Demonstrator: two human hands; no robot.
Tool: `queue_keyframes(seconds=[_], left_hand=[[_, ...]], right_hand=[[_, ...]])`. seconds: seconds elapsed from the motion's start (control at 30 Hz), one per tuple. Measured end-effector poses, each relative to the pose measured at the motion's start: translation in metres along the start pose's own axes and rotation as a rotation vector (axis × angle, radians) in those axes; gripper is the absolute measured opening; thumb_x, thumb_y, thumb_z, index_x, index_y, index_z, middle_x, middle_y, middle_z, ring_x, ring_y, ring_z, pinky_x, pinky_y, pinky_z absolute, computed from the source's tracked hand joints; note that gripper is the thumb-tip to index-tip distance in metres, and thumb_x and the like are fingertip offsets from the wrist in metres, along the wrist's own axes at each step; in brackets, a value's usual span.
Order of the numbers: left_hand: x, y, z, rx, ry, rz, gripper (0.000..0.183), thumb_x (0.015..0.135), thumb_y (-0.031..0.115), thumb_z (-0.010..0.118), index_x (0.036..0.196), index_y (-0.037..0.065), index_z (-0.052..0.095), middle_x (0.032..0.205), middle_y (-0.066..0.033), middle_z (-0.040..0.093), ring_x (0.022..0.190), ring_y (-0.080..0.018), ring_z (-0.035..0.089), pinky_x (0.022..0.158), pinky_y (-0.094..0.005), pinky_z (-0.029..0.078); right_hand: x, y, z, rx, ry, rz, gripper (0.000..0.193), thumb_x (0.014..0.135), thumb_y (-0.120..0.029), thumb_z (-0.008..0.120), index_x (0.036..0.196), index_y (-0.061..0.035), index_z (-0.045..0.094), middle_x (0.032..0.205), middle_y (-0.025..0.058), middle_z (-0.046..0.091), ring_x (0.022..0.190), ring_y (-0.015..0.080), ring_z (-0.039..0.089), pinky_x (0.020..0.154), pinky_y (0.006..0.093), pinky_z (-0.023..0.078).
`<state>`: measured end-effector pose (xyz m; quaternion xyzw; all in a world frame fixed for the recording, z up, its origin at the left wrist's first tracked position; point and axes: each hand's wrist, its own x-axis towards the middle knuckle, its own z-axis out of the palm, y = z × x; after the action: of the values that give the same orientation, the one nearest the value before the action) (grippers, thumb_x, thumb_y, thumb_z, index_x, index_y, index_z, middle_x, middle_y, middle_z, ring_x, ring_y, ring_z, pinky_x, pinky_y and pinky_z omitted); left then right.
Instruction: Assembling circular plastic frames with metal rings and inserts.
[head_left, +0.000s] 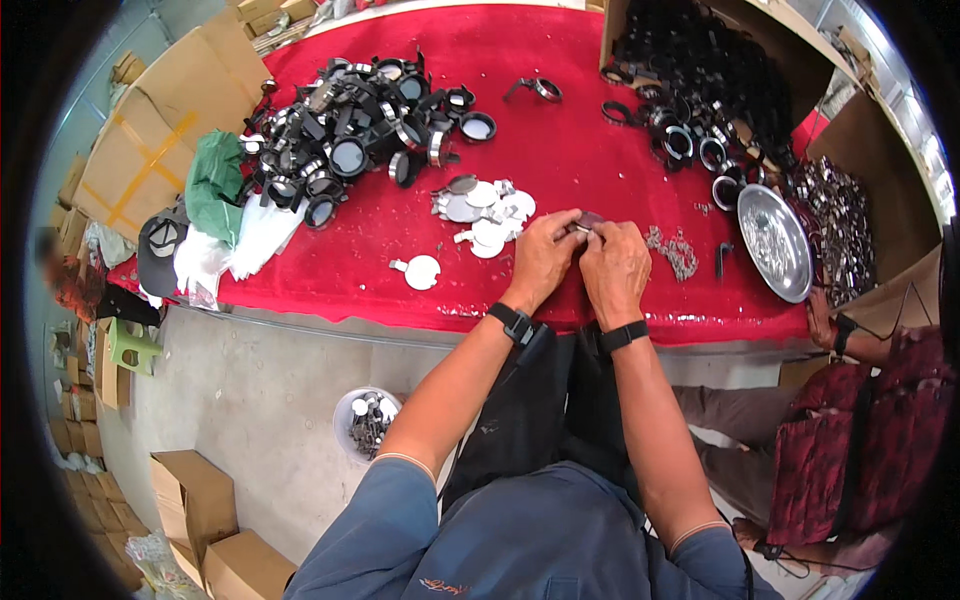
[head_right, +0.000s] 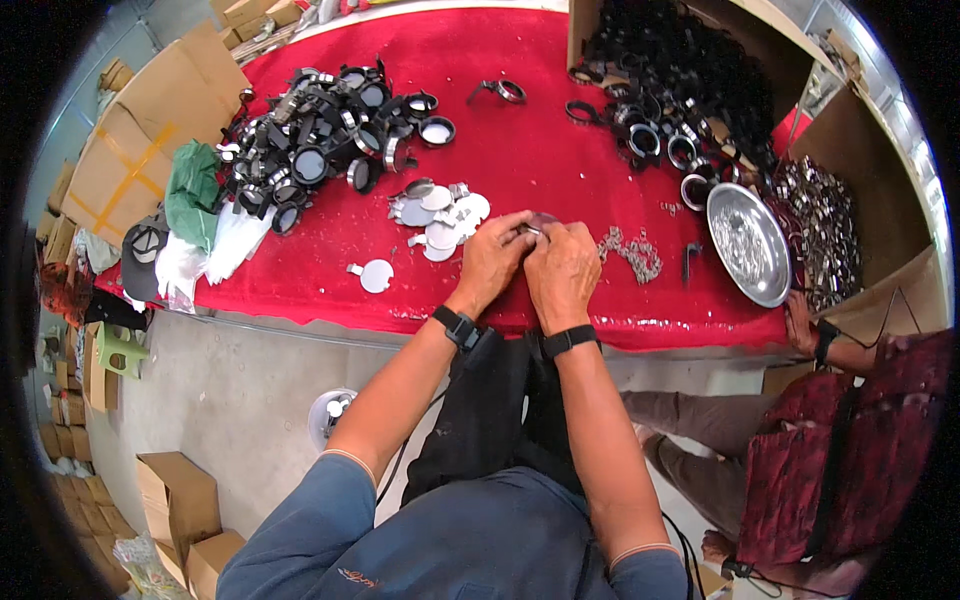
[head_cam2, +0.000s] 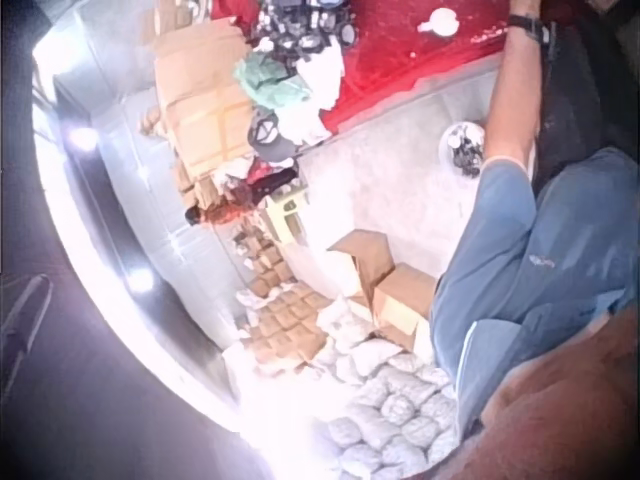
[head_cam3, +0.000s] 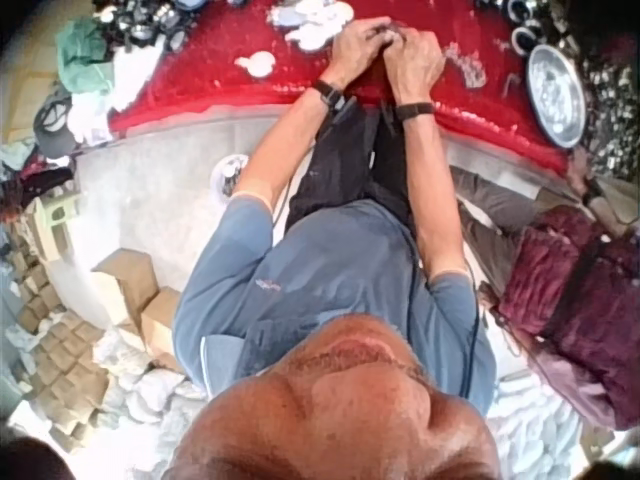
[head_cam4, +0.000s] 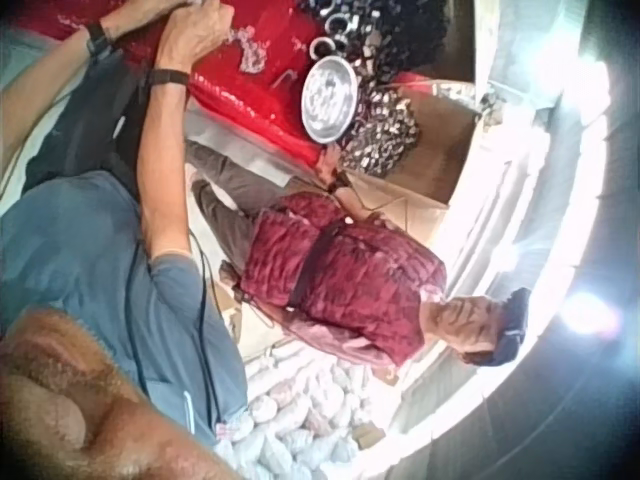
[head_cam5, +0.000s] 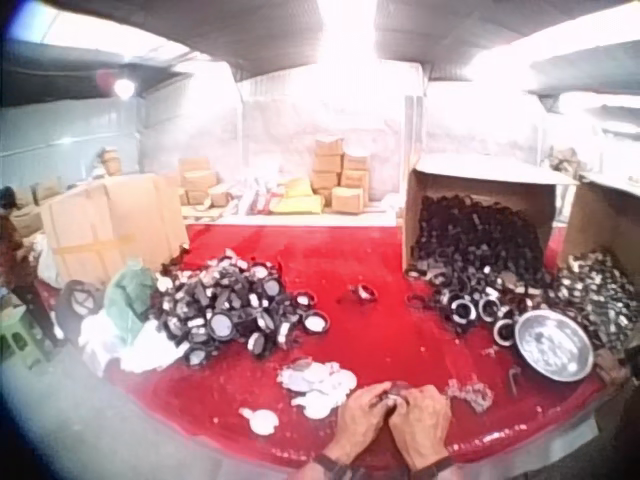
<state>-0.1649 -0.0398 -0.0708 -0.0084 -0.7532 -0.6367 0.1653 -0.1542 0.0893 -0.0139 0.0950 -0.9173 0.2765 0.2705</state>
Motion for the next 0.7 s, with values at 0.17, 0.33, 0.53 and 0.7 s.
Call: queue_keyframes(seconds=[0.17,0.33,0.53,0.7], left_hand=[[0.001,-0.011,-0.008,0.165,0.002,0.192,0.035,0.099,0.015,0.079,0.130,0.000,0.076,0.121,-0.0179,0.077,0.104,-0.0253,0.078,0.092,-0.0348,0.062],[-0.001,-0.001,-0.010,0.047,-0.075,-0.025,0.030,0.099,0.004,0.076,0.128,-0.002,0.077,0.124,-0.0148,0.078,0.106,-0.0207,0.079,0.093,-0.0320,0.062],[-0.016,0.027,-0.016,-0.061,-0.107,0.140,0.031,0.098,0.000,0.077,0.129,-0.007,0.075,0.133,-0.0161,0.074,0.115,-0.0225,0.077,0.099,-0.0329,0.064],[-0.016,0.044,-0.036,-0.339,-0.183,-0.151,0.049,0.104,0.001,0.072,0.149,-0.009,0.058,0.144,-0.0214,0.067,0.119,-0.0229,0.075,0.095,-0.0335,0.066]], right_hand=[[-0.004,-0.004,0.000,0.031,-0.012,0.027,0.017,0.091,-0.012,0.077,0.101,0.0009,0.080,0.096,0.0212,0.070,0.092,0.0429,0.071,0.083,0.0526,0.058],[0.024,0.018,-0.013,0.122,-0.344,0.328,0.027,0.098,-0.024,0.075,0.110,-0.0009,0.082,0.095,0.0224,0.078,0.088,0.0435,0.076,0.080,0.0506,0.059],[0.022,0.047,-0.015,0.783,-0.464,0.717,0.031,0.102,-0.024,0.076,0.110,0.0061,0.077,0.087,0.0108,0.077,0.071,0.0169,0.071,0.062,0.0324,0.056],[0.006,0.027,-0.020,1.085,-0.326,0.689,0.033,0.100,-0.013,0.077,0.125,0.0076,0.070,0.089,0.0068,0.075,0.068,0.0106,0.066,0.059,0.0255,0.052]])
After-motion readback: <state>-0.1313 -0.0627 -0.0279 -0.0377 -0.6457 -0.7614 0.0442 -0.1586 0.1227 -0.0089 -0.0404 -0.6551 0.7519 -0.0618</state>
